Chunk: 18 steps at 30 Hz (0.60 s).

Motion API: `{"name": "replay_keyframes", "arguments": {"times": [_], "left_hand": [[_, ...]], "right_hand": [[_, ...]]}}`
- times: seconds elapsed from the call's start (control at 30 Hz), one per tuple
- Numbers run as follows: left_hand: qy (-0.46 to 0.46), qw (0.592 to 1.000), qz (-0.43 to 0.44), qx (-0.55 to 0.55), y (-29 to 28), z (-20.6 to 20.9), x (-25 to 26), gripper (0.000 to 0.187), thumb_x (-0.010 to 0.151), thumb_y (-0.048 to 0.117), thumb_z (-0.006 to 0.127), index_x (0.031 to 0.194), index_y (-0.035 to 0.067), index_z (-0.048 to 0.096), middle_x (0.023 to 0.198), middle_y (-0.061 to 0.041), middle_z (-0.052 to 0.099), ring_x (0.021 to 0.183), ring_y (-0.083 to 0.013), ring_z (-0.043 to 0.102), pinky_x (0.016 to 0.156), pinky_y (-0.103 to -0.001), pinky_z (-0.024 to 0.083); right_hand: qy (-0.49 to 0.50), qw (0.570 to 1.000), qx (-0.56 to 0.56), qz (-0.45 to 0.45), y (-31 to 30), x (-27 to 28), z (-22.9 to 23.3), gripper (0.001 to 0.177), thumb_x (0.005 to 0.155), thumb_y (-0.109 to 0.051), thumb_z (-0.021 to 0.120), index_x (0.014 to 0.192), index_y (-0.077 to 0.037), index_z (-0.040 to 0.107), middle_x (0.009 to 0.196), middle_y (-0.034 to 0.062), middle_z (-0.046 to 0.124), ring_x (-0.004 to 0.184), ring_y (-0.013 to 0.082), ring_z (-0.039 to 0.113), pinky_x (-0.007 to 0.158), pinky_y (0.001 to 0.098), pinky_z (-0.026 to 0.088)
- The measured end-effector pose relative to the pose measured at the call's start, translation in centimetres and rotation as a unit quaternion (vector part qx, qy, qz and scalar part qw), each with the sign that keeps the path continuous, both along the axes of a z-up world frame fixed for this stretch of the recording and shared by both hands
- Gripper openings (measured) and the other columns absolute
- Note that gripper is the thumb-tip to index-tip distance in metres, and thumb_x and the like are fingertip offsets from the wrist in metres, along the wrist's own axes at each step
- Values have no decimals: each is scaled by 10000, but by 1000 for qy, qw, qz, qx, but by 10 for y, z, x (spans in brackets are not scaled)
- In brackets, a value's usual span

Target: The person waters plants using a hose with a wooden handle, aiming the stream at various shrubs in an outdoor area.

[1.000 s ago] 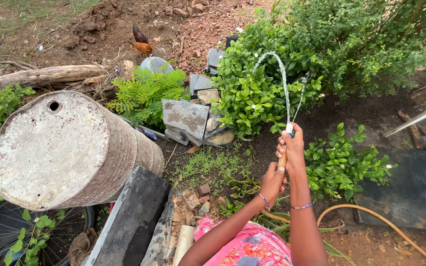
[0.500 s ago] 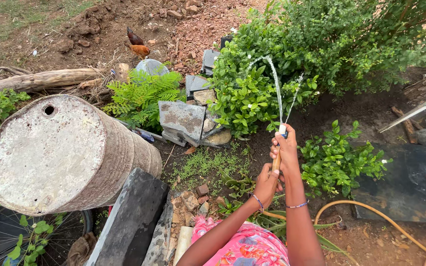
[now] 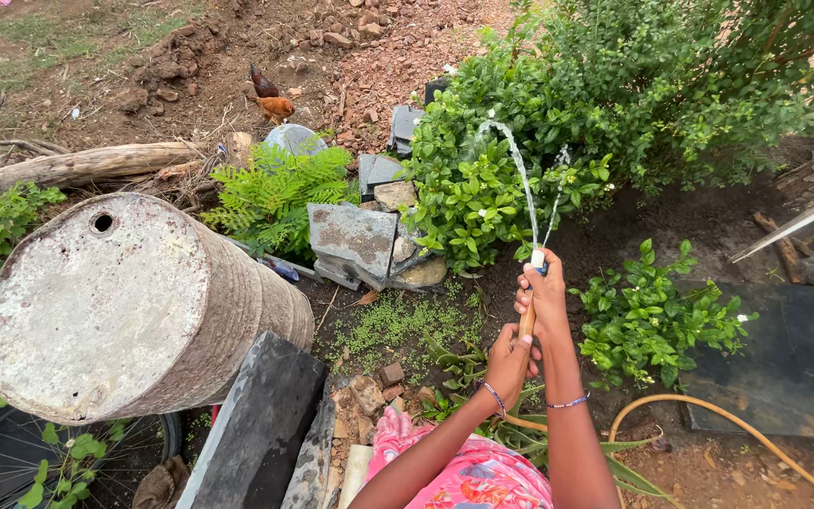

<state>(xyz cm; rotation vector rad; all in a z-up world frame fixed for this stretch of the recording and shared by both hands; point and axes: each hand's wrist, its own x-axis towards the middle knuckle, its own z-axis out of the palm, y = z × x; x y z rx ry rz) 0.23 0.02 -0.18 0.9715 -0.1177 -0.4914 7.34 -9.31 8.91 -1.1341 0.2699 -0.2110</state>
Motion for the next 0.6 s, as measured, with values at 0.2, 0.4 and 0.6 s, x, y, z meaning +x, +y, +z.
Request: {"name": "replay_keyframes", "arguments": {"times": [0.2,0.4,0.6], "left_hand": [[2,1000,-2,-3,1,-3,5,181,1098,159,474,1241,58,521,832,-44,615,584,-89,554,538,-249,465],[-5,1000,2,7,2,-2,8,186,1094,162,480,1240,59,530,824,-42,618,586,-92,560,542,-252,466],[-15,1000,5,12,0,-3,10,196,1097,174,485,1245,55,532,834,-42,631,597,-97,576,547,-254,469]], "right_hand": [[4,1000,3,-5,1,4,-2,418,986,-148,603,1353,-225,419,762,11,483,475,72,429,384,229,358],[5,1000,1,-7,2,8,-1,410,987,-145,597,1348,-220,419,765,11,484,476,72,432,384,228,362],[-4,1000,-2,-4,2,8,3,394,999,-139,583,1349,-215,417,766,12,482,482,73,432,390,225,359]]}}
